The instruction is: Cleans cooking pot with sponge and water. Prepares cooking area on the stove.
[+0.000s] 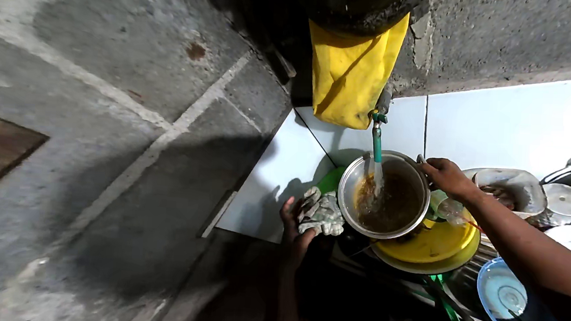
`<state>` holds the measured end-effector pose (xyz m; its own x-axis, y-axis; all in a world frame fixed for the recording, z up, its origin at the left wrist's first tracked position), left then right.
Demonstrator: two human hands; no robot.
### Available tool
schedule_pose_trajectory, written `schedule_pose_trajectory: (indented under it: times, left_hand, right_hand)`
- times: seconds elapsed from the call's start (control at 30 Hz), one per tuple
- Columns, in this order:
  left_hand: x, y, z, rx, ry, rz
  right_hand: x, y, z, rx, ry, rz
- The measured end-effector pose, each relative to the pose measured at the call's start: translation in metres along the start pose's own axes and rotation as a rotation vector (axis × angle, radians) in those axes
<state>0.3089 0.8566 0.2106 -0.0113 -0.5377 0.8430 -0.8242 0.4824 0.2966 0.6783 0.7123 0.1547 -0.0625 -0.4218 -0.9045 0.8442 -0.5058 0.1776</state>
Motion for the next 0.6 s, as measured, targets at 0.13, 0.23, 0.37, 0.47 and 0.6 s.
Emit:
schedule_pose_trajectory:
  times: [0.13, 0.23, 0.37, 0.47, 0.6]
  left_hand:
    - [-0.008, -0.018, 0.003, 0.114, 0.086, 0.268]
    - [-0.018, -0.023, 0.008, 0.291, 0.145, 0.346]
    - [-0.028, -0.039, 0.015, 0.295, 0.397, 0.339]
    - [-0.023, -0.047, 0.02, 0.168, 0.562, 0.328]
    - [-0.006, -0.049, 0.011, 0.105, 0.531, 0.54]
  right_hand:
    - [0.001, -0.003, 0.002, -0.003, 0.004, 0.008]
    - [0.003, -0.007, 0.005, -0.007, -0.006, -0.009]
    - [0.0, -0.011, 0.006, -0.018, 0.02, 0.005]
    - [-0.002, -0.011, 0.006, -0.022, 0.026, 0.037]
    - [0.0, -0.007, 0.006, -0.026, 0.008, 0.031]
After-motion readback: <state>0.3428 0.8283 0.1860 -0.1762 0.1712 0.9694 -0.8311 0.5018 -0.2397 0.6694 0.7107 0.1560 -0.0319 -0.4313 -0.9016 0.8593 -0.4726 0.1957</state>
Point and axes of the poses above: each hand's wrist, its own z-axis away from the middle knuckle, its own y-axis out of the back of the hand, x = y × z, the point moved 8 cm from there along -z, towards the middle knuckle, and after that the axes turned 12 degrees about -y, right-handed, at the moved point
